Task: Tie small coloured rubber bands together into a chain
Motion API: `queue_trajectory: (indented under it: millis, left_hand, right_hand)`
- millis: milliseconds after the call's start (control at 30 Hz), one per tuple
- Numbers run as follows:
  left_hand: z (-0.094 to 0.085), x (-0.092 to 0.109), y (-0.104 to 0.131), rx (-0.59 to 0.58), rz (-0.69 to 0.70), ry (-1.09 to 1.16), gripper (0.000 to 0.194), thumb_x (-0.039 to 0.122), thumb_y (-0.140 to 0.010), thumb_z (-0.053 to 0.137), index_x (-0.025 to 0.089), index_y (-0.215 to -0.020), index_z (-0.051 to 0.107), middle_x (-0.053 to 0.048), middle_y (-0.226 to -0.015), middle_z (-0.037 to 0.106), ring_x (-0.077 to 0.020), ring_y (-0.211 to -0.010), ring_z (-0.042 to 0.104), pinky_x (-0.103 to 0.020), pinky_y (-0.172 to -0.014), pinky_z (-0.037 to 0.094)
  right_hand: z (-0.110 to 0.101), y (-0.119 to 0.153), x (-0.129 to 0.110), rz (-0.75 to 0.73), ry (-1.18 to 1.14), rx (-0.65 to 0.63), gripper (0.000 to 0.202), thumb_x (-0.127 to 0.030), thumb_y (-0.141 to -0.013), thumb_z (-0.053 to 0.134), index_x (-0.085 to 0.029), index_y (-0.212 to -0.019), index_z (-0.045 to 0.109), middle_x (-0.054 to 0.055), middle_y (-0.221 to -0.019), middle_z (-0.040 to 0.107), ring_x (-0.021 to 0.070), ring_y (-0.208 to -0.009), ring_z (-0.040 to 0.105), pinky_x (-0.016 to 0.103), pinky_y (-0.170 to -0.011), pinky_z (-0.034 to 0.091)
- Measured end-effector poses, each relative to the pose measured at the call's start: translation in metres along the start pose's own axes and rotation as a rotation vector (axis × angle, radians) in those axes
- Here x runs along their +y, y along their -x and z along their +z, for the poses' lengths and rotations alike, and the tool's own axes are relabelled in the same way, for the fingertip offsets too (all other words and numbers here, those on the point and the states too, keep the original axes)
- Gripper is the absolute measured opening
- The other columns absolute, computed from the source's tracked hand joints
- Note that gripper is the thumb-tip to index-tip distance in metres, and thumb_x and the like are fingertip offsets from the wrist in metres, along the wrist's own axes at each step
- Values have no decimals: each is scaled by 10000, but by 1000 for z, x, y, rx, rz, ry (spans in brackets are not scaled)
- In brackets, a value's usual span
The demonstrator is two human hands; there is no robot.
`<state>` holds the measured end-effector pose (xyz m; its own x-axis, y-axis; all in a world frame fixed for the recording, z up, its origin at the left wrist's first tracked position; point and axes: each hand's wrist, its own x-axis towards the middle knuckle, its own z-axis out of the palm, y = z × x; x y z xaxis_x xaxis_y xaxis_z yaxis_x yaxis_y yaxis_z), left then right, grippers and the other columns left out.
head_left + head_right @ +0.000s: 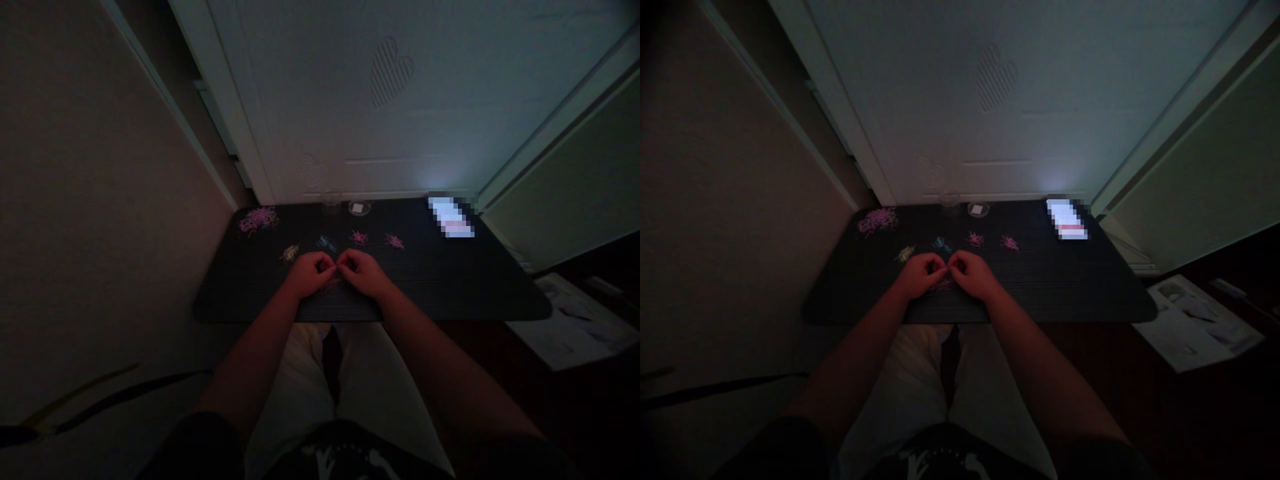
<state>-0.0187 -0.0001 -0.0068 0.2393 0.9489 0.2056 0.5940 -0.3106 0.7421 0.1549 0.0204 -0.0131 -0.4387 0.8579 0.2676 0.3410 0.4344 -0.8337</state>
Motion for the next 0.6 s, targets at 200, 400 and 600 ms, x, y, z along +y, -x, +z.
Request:
queue_trajectory:
  millis: [200,400,600]
  left_hand:
    - [-1,2,1,11,-7,-4,150,287,-752,593,140,-753,626,-9,-696,623,-106,-613,528,-214,-563,404]
    - [-2,0,0,1,-4,20,145,280,-751,597,138,-736,621,-3,-681,613,-103,-606,520,-213,-558,396]
    - [-2,0,-1,25,-11,17,154,293,-768,583,144,-754,617,-5,-696,611,-104,-614,519,-215,-562,399]
  right_hand:
    - [0,0,2,12,-17,-10,49,-175,-748,521,-171,-755,569,-10,-667,564,108,-604,497,225,-566,381]
    - [0,0,0,5,10,-5,47,-184,-749,526,-171,-752,571,-10,-668,562,106,-600,489,225,-564,373]
    - [-1,0,-1,0,10,-14,53,-185,-755,519,-171,-766,569,-12,-673,563,107,-596,486,227,-561,369]
